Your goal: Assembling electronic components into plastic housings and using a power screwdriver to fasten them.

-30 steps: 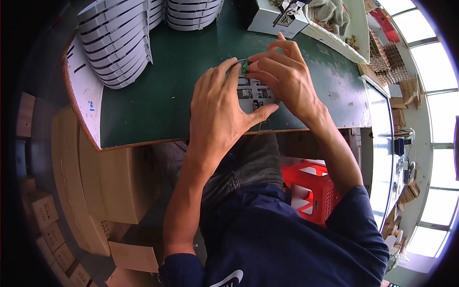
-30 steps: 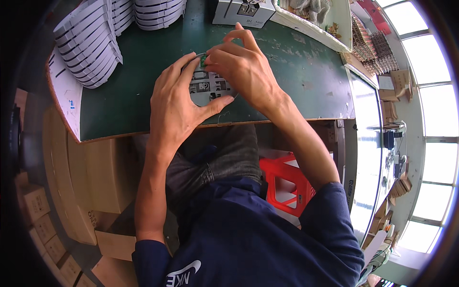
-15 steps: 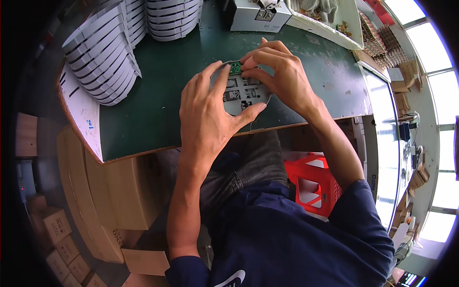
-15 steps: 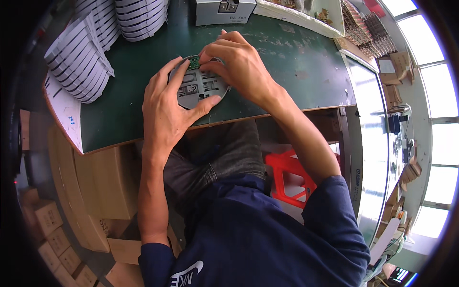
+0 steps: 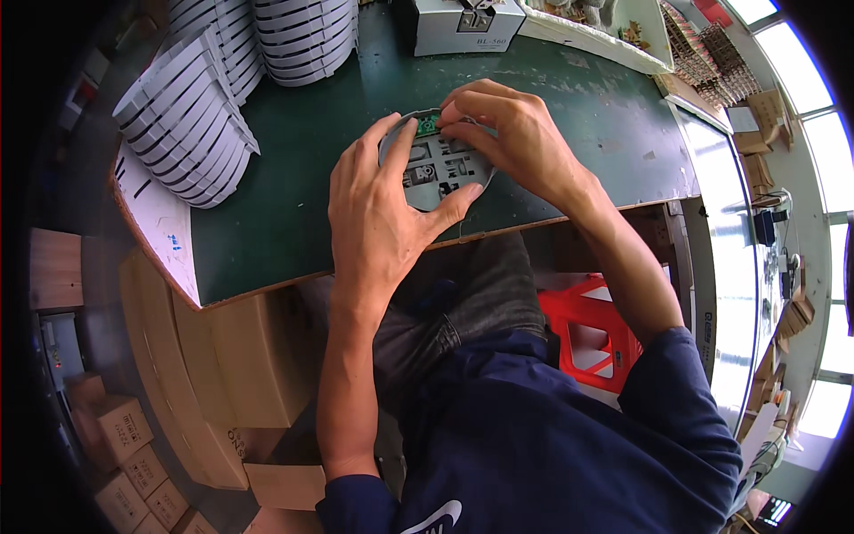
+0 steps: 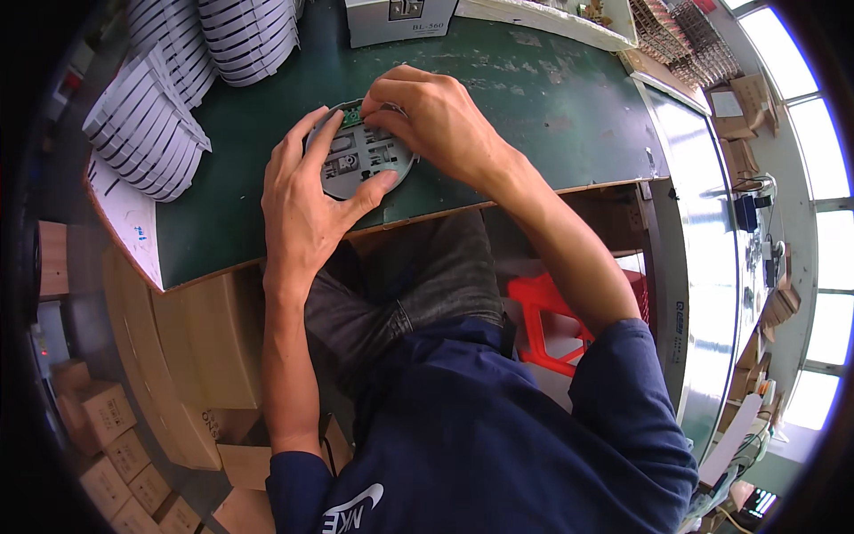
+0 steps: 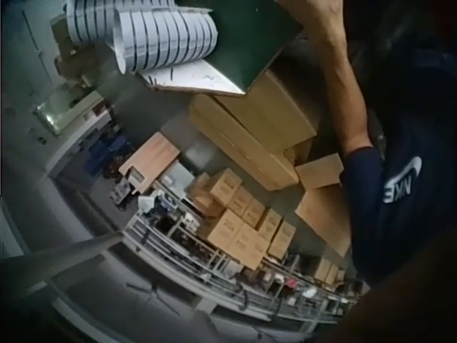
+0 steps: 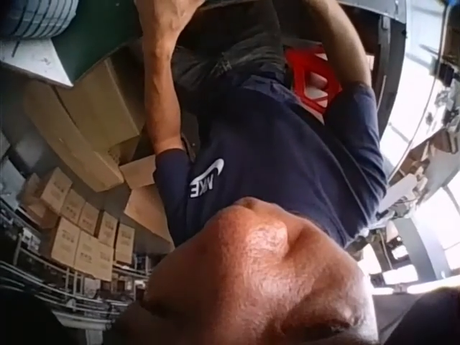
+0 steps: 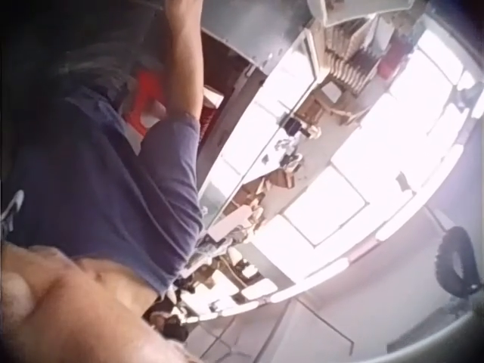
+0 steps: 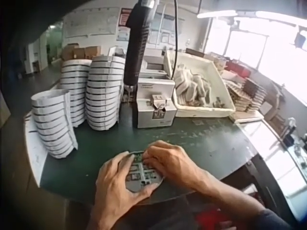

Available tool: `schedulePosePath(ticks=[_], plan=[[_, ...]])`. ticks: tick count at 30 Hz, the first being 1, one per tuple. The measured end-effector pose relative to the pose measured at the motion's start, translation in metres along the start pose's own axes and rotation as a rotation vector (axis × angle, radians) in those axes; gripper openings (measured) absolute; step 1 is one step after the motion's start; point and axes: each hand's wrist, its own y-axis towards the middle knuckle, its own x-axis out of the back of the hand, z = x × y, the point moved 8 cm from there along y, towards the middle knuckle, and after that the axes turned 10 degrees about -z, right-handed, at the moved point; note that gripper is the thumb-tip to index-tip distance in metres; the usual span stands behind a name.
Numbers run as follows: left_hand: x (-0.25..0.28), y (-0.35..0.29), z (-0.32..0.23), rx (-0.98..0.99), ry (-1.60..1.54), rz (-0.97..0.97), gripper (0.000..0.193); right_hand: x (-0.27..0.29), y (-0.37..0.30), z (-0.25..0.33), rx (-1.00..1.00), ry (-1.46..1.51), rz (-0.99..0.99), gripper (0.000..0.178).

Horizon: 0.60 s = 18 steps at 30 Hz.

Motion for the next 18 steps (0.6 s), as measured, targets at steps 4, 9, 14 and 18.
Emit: schedulePosePath(ticks=[4, 9, 14, 18], plan=[[-0.001, -0.001, -0.002, -0.018, 0.021, -0.004, 0.081, 0.004, -0.005, 0.004, 0.112, 0.013, 0.042, 0.02], [0.001, -0.001, -0.007, -0.085, 0.056, -0.058, 0.089, 0.004, -0.013, 0.001, 0.072, -0.005, 0.09, 0.042], [-0.001, 0.0, -0.005, -0.058, 0.055, -0.009, 0.089, 0.003, -0.019, 0.002, 0.139, -0.039, 0.081, 0.051], [-0.001, -0.001, -0.004, -0.042, 0.047, 0.001, 0.088, 0.001, -0.022, 0.0, 0.137, -0.018, 0.033, 0.059]])
